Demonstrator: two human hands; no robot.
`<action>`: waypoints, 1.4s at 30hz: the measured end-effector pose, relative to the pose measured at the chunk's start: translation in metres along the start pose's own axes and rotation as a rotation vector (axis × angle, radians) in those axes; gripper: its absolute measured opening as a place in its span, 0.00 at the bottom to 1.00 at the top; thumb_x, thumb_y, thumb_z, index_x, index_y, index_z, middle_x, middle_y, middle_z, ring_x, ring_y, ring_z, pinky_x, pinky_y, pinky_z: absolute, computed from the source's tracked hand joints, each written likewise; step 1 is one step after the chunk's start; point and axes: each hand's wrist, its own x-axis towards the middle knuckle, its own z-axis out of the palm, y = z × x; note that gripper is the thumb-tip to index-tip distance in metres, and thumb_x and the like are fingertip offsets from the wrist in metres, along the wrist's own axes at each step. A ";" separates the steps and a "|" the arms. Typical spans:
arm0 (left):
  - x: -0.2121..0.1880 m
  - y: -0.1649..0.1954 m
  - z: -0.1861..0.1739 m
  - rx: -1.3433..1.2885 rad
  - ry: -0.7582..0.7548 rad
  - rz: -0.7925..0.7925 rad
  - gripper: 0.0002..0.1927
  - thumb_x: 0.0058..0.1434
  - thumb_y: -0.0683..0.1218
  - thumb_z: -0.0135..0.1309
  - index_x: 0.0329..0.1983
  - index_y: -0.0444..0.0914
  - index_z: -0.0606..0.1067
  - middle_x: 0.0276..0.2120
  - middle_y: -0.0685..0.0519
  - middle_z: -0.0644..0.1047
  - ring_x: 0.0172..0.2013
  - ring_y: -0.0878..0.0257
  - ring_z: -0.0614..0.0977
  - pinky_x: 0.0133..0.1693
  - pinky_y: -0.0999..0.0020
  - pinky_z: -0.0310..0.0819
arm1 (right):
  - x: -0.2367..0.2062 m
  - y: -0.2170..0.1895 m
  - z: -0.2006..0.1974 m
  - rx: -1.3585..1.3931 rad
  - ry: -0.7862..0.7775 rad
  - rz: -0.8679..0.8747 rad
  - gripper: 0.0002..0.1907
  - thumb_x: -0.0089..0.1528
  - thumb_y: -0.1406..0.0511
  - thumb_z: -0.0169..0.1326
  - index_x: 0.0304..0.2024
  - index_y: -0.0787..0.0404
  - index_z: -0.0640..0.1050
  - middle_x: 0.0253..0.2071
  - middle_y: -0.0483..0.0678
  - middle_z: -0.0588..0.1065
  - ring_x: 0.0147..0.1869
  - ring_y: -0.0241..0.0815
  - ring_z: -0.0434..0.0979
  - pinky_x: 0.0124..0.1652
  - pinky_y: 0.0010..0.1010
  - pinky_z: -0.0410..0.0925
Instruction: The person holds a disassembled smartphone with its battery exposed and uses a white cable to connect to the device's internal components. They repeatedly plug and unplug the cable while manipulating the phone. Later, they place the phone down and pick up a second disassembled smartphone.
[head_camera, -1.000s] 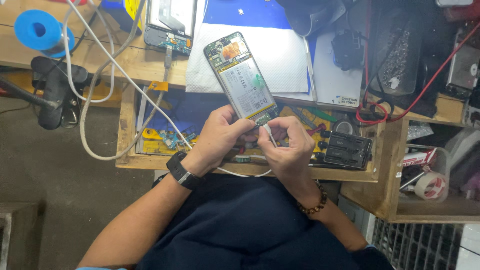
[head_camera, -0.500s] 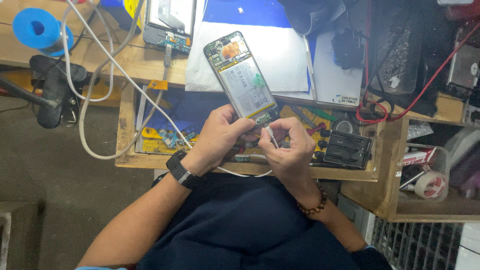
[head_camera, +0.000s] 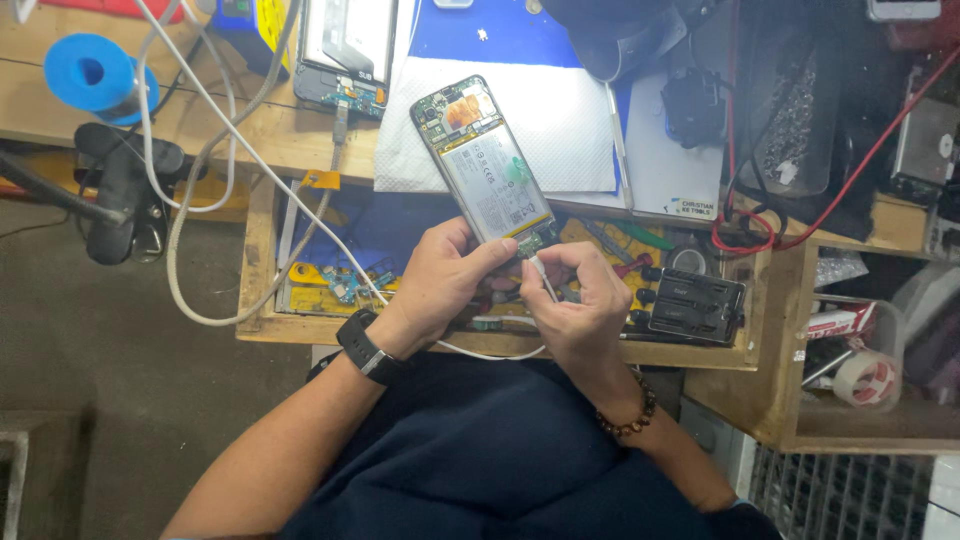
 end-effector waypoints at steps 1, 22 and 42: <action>0.000 0.001 0.000 0.003 0.004 0.002 0.15 0.66 0.46 0.55 0.52 0.33 0.76 0.40 0.50 0.83 0.32 0.69 0.83 0.25 0.75 0.73 | 0.000 -0.001 -0.001 -0.002 0.003 -0.006 0.09 0.61 0.73 0.65 0.39 0.65 0.76 0.33 0.46 0.77 0.32 0.33 0.78 0.31 0.25 0.70; 0.005 -0.010 -0.003 0.072 0.038 0.000 0.16 0.66 0.46 0.56 0.52 0.32 0.77 0.40 0.49 0.84 0.31 0.66 0.84 0.27 0.77 0.75 | -0.007 0.005 0.001 0.012 -0.024 0.072 0.11 0.60 0.70 0.66 0.41 0.66 0.78 0.35 0.47 0.78 0.33 0.34 0.79 0.30 0.25 0.71; 0.006 -0.010 0.000 0.104 -0.015 -0.012 0.17 0.65 0.45 0.58 0.51 0.29 0.79 0.41 0.46 0.83 0.35 0.65 0.82 0.36 0.73 0.79 | -0.008 0.011 0.005 -0.014 -0.017 0.002 0.09 0.60 0.72 0.64 0.40 0.66 0.77 0.33 0.48 0.77 0.33 0.36 0.78 0.33 0.27 0.72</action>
